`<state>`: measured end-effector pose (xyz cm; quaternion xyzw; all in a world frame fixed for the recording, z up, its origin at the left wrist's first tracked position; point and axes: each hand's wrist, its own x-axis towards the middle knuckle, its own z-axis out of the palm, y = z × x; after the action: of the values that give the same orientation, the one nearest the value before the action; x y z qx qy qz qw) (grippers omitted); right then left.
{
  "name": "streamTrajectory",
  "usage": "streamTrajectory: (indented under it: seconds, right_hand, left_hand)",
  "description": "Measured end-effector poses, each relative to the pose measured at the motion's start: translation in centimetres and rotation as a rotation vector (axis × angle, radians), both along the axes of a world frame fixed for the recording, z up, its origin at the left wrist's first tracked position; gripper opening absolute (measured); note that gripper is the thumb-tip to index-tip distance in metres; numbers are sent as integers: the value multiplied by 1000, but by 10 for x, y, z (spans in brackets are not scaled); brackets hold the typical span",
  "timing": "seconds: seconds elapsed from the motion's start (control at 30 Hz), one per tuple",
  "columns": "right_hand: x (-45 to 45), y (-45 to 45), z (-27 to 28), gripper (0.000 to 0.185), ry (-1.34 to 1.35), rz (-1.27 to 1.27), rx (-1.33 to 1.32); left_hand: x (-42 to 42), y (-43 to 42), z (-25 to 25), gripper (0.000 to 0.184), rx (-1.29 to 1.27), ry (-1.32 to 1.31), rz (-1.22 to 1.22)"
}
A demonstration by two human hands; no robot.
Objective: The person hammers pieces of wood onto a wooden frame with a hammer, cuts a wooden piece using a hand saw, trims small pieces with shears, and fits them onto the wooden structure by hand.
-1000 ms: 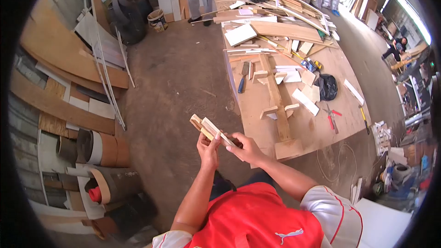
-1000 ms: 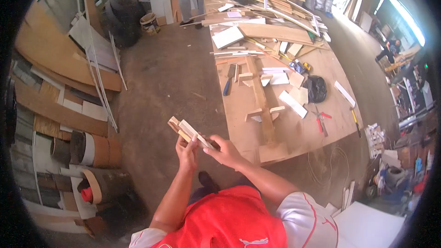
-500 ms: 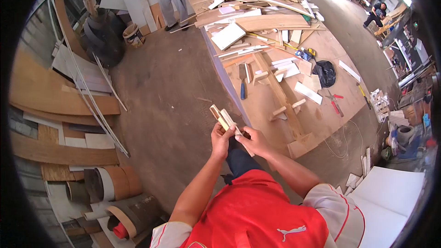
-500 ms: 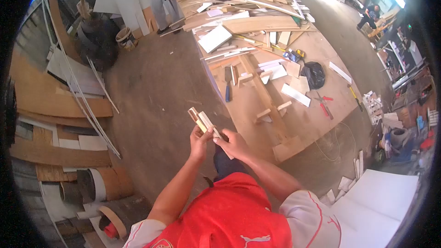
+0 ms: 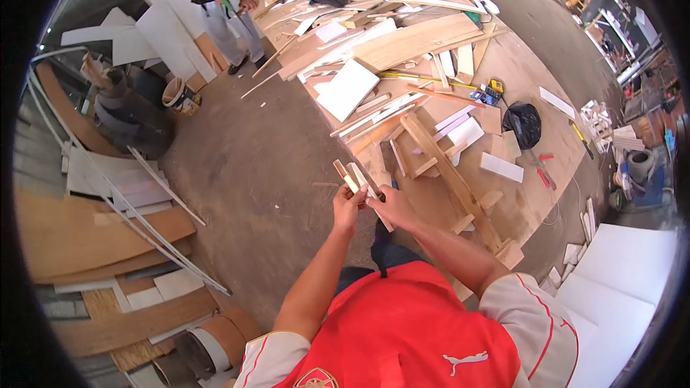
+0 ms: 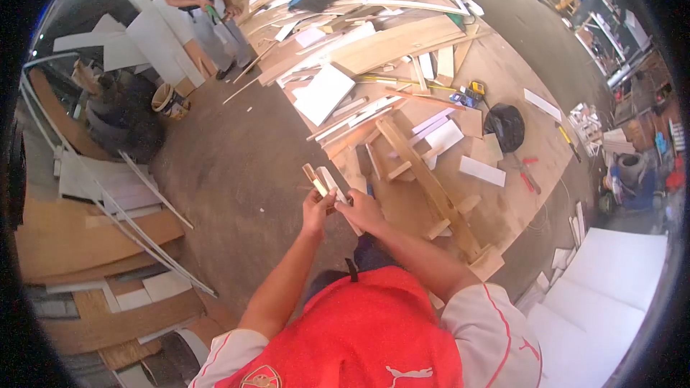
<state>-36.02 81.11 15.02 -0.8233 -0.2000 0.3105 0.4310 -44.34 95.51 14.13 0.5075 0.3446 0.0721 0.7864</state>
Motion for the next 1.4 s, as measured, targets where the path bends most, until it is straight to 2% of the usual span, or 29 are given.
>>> streamTrajectory:
  seconds: [0.1,0.27,0.33,0.37,0.47,0.57,0.67,0.77,0.83,0.9,0.97,1.07,1.1,1.2,1.27,1.4]
  right_hand:
    - [32,26,-22,54,-20,-86,19]
    - [95,61,-49,44,-215,-264,-203]
    - [120,71,-61,46,-266,-348,-218]
    - [128,80,-72,40,-261,-410,-317]
    - [149,96,-94,36,-353,-483,-440]
    - [161,123,-86,37,-820,-359,-609]
    - [200,163,-106,42,-457,-426,-174]
    - [257,203,-172,44,-123,-754,110]
    - [279,219,-163,43,138,-865,227]
    - [290,227,-99,41,404,-884,281]
    - [293,224,-121,43,375,-834,332]
    - [287,212,-143,44,380,-668,346]
    - [284,212,-140,45,392,-595,340]
    - [272,222,-127,43,291,-655,455]
    - [271,226,-110,42,323,-680,480]
    - [290,225,-77,41,378,-646,594]
  left_hand:
    - [32,30,-27,40,-51,82,-6]
    - [76,72,-59,38,-131,182,72]
    - [98,96,-68,38,-148,159,80]
    - [111,110,-74,38,-159,148,81]
    - [149,155,-105,42,-116,118,102]
    - [185,195,-126,41,-128,108,93]
    - [220,219,-112,40,-181,34,122]
    - [236,239,-126,39,-293,-10,72]
    - [241,245,-115,39,-307,20,50]
    - [243,248,-116,41,-326,37,38]
    - [239,248,-123,47,-352,46,36]
    - [236,246,-133,43,-416,-67,45]
    - [236,246,-130,43,-429,-76,39]
    - [234,250,-119,44,-450,-88,32]
    - [234,251,-111,45,-444,-68,43]
    - [241,257,-75,44,-423,-210,75]
